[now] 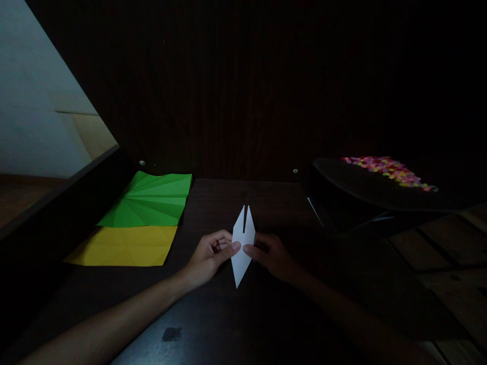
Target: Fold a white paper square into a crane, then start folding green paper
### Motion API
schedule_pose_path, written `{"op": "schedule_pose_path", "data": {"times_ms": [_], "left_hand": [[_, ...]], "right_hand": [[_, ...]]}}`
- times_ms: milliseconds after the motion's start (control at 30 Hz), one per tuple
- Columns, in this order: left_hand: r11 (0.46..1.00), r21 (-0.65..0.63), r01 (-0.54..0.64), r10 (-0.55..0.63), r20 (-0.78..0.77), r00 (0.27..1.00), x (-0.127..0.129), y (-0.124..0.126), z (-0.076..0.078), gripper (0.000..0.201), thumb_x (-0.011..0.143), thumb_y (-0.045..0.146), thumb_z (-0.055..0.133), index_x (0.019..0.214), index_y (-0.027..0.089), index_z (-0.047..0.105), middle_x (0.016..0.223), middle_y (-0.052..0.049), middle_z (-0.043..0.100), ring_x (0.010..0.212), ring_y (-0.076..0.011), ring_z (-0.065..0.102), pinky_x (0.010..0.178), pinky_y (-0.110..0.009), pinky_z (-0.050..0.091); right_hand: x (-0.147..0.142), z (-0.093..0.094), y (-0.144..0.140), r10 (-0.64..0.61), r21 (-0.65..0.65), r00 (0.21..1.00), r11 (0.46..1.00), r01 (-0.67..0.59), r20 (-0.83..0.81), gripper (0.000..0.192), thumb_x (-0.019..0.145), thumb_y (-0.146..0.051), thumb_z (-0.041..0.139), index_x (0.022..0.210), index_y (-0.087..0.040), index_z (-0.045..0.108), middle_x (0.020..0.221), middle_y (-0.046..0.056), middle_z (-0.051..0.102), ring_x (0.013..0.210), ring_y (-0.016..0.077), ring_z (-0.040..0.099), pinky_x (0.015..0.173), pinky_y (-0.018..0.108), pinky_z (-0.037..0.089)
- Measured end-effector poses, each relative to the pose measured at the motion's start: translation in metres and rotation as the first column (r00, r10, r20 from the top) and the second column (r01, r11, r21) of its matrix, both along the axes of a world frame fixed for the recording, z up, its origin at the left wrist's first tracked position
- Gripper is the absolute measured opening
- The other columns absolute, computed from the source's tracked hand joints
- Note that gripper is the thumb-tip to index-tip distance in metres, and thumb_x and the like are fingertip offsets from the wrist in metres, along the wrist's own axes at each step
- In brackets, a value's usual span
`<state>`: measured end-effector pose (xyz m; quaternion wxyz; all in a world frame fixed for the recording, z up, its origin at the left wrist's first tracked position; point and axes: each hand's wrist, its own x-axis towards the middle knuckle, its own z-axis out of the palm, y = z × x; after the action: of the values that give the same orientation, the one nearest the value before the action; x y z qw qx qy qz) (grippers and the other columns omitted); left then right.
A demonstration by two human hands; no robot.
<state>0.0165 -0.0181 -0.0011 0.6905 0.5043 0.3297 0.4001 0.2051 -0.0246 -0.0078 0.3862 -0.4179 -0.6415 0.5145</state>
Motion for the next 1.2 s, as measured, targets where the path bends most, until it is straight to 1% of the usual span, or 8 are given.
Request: {"op": "schedule_pose_path", "data": {"times_ms": [133, 267, 467, 633, 833, 967, 1100, 1200], "left_hand": [[0.999, 0.020, -0.035, 0.036, -0.042, 0.998, 0.0001, 0.0008, -0.0014, 0.032, 0.075, 0.043, 0.077, 0.078, 0.014, 0.065, 0.067, -0.001, 0.065, 0.064, -0.0135, 0.060, 0.063, -0.024, 0.045], [0.999, 0.034, -0.035, 0.038, -0.102, 0.994, -0.0010, 0.0014, -0.0017, 0.033, 0.072, 0.042, 0.079, 0.076, 0.013, 0.066, 0.065, 0.000, 0.063, 0.060, -0.0118, 0.056, 0.060, -0.023, 0.042], [0.996, 0.045, -0.082, 0.086, -0.081, 0.993, -0.0027, 0.0016, 0.0022, 0.030, 0.072, 0.038, 0.079, 0.066, 0.013, 0.064, 0.058, 0.003, 0.057, 0.054, -0.0092, 0.049, 0.055, -0.020, 0.037], [0.991, 0.034, -0.133, 0.135, -0.073, 0.988, -0.0017, 0.0020, 0.0021, 0.029, 0.070, 0.039, 0.080, 0.068, 0.013, 0.066, 0.059, 0.002, 0.059, 0.055, -0.0096, 0.051, 0.055, -0.020, 0.038], [0.991, 0.007, -0.133, 0.133, -0.074, 0.988, -0.0011, 0.0012, 0.0017, 0.030, 0.069, 0.040, 0.082, 0.068, 0.013, 0.067, 0.061, 0.001, 0.062, 0.056, -0.0105, 0.053, 0.056, -0.021, 0.040], [0.988, -0.005, -0.155, 0.155, -0.064, 0.986, -0.0019, 0.0012, 0.0003, 0.029, 0.069, 0.038, 0.082, 0.067, 0.013, 0.067, 0.060, 0.001, 0.063, 0.056, -0.0108, 0.055, 0.057, -0.021, 0.041], [0.977, -0.046, -0.207, 0.206, -0.017, 0.978, -0.0017, 0.0023, -0.0028, 0.029, 0.070, 0.036, 0.082, 0.067, 0.013, 0.066, 0.063, 0.000, 0.065, 0.059, -0.0113, 0.057, 0.060, -0.022, 0.042], [0.968, -0.090, -0.232, 0.236, 0.034, 0.971, -0.0011, 0.0039, -0.0036, 0.027, 0.071, 0.036, 0.081, 0.070, 0.013, 0.066, 0.068, -0.002, 0.068, 0.065, -0.0128, 0.060, 0.066, -0.023, 0.045]], "right_hand": [[-0.0007, 0.0011, -0.0012, -0.010, 0.011, 1.000, 1.000, 0.011, -0.013, 0.029, 0.085, -0.045, 0.060, 0.077, -0.017, 0.060, 0.059, -0.005, 0.047, 0.050, 0.0082, 0.040, 0.045, 0.021, 0.031], [-0.0009, 0.0032, -0.0038, -0.012, -0.015, 0.999, 1.000, 0.011, -0.032, 0.030, 0.085, -0.045, 0.060, 0.074, -0.017, 0.057, 0.055, -0.006, 0.045, 0.047, 0.0075, 0.039, 0.044, 0.020, 0.030], [-0.0028, 0.0021, -0.0038, -0.034, -0.067, 0.999, 0.997, 0.032, -0.028, 0.035, 0.083, -0.048, 0.063, 0.067, -0.019, 0.051, 0.047, -0.008, 0.042, 0.041, 0.0067, 0.037, 0.041, 0.020, 0.028], [-0.0027, 0.0009, -0.0012, -0.091, -0.069, 0.994, 0.994, 0.087, -0.055, 0.036, 0.081, -0.049, 0.065, 0.067, -0.019, 0.051, 0.051, -0.007, 0.046, 0.041, 0.0062, 0.039, 0.041, 0.019, 0.029], [-0.0022, 0.0003, -0.0007, -0.064, -0.106, 0.991, 0.993, 0.052, -0.115, 0.035, 0.082, -0.048, 0.064, 0.066, -0.019, 0.052, 0.053, -0.006, 0.052, 0.039, 0.0057, 0.041, 0.039, 0.019, 0.030], [-0.0036, 0.0022, -0.0009, -0.075, -0.086, 0.993, 0.994, 0.067, -0.095, 0.030, 0.082, -0.044, 0.065, 0.069, -0.019, 0.052, 0.051, -0.007, 0.049, 0.039, 0.0060, 0.042, 0.039, 0.019, 0.032], [-0.0042, 0.0014, -0.0015, 0.005, -0.133, 0.997, 0.991, -0.015, -0.075, 0.026, 0.078, -0.039, 0.069, 0.074, -0.019, 0.052, 0.053, -0.008, 0.051, 0.041, 0.0064, 0.046, 0.040, 0.018, 0.034], [-0.0055, -0.0025, -0.0018, 0.047, -0.192, 0.996, 0.980, -0.061, -0.076, 0.026, 0.080, -0.041, 0.066, 0.075, -0.019, 0.052, 0.054, -0.006, 0.055, 0.041, 0.0081, 0.052, 0.038, 0.018, 0.035]]}}
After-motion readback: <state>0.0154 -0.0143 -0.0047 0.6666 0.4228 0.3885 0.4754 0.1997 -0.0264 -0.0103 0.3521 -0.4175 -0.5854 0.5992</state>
